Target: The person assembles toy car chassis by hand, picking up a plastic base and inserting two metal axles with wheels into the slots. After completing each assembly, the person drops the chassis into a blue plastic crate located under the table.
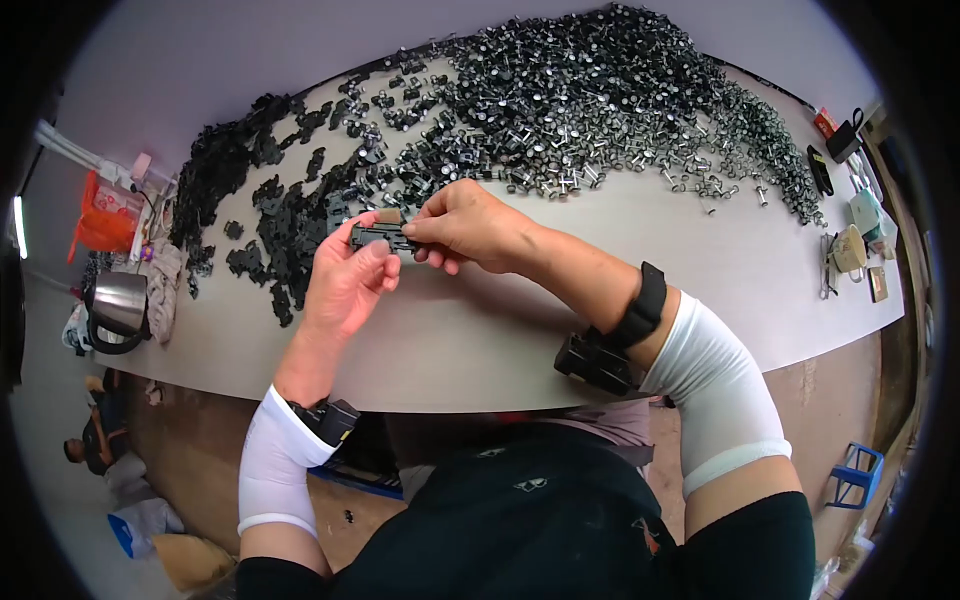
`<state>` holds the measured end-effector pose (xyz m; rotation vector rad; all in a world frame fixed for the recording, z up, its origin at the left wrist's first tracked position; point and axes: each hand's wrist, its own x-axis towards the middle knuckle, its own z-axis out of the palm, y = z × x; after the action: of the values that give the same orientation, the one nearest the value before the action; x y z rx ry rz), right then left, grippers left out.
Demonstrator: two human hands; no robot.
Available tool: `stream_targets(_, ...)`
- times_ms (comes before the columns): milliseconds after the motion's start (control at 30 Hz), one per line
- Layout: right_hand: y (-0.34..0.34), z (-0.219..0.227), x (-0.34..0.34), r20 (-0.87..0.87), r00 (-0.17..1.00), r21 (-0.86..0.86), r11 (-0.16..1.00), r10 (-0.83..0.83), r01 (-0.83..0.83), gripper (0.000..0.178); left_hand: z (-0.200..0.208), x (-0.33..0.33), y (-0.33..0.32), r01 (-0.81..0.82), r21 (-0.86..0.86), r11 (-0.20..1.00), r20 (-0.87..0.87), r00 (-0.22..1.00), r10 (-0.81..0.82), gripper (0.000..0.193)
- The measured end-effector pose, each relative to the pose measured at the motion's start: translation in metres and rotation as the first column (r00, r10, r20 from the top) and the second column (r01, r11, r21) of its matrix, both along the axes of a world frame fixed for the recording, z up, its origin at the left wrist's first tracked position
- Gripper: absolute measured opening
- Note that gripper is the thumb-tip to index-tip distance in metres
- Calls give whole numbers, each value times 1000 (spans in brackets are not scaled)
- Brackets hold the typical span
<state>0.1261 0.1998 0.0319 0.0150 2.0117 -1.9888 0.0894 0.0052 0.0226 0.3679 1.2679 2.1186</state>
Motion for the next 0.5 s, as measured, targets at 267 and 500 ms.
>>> stream_targets(267, 23, 18, 1, -509, 860, 504, 823, 39, 261, 15, -11, -30, -6, 90, 159, 983, -94, 993, -75, 39)
stream_targets(500, 49, 0, 14, -495, 791, 718, 681, 359, 140, 24, -15, -50, -13, 102, 81, 992, -137, 986, -90, 40)
